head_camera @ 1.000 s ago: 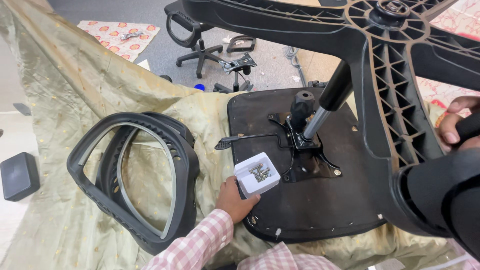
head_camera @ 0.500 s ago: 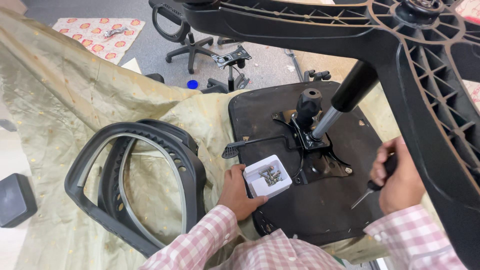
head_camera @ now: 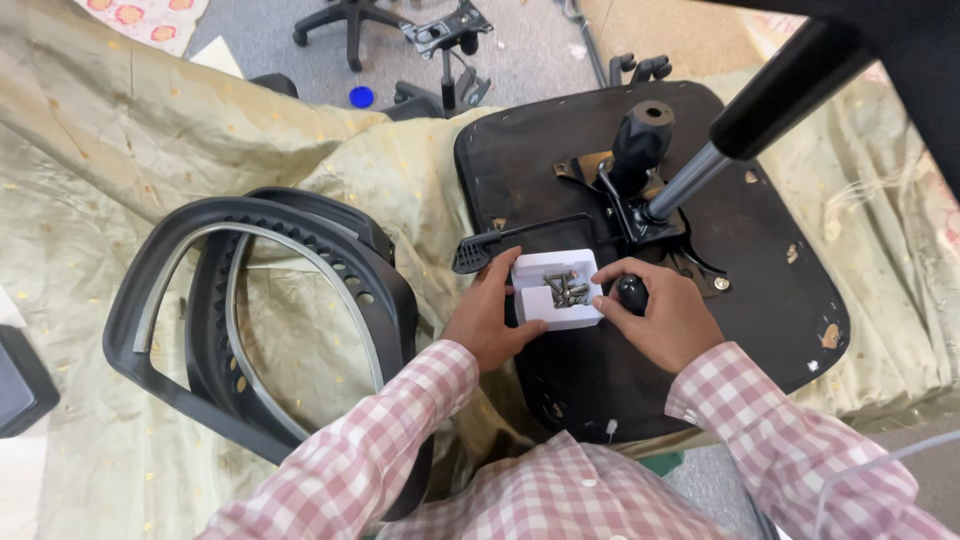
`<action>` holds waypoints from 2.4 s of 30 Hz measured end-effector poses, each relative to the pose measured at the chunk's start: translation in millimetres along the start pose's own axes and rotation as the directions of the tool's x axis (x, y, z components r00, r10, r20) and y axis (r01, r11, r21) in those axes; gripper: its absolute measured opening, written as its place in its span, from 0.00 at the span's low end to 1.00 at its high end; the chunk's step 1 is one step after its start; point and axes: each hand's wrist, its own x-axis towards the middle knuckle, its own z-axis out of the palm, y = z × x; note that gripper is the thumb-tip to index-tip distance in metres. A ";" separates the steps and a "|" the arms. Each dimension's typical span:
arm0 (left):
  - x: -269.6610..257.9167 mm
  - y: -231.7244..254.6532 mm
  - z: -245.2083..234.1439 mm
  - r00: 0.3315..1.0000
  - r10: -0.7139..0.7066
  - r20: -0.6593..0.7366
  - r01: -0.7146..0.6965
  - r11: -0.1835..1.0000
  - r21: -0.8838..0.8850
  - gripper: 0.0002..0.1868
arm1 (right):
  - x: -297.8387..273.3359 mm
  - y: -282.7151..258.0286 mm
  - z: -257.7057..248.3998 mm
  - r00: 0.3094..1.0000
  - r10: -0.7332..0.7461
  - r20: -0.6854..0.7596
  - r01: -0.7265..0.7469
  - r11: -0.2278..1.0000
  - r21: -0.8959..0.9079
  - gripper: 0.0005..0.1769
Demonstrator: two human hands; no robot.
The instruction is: The person attaches the five-star base to the underside of an office chair seat. They align the base, then use a screwdriver to fasten screws from a small container into the seat's mounting points, securing the base in place.
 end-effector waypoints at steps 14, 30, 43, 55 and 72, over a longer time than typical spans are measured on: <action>-5.7 4.2 -6.0 1.000 0.028 -0.002 -0.028 0.999 -0.040 0.50 | 42.0 -8.5 18.6 0.971 0.213 0.114 -0.152 0.906 -0.395 0.18; -6.0 10.1 -8.0 1.000 -0.025 0.001 0.025 0.996 -0.083 0.50 | 46.4 -9.1 21.9 0.984 0.177 0.033 -0.171 0.976 -0.135 0.15; 3.8 99.3 -4.8 0.980 0.058 -0.191 -0.118 0.940 -0.320 0.26 | 22.0 -2.5 -31.2 1.000 0.019 0.008 -0.020 0.785 0.619 0.17; 11.4 116.3 -3.9 0.983 -0.022 -0.184 -0.063 0.894 -0.444 0.18 | 5.9 -32.0 -31.1 0.944 -0.185 -0.272 0.282 0.881 0.381 0.12; 26.8 91.3 -5.1 0.999 0.007 -0.043 -0.035 0.719 -0.694 0.10 | 15.8 -21.1 -36.9 0.975 -0.181 -0.128 0.212 0.933 0.290 0.11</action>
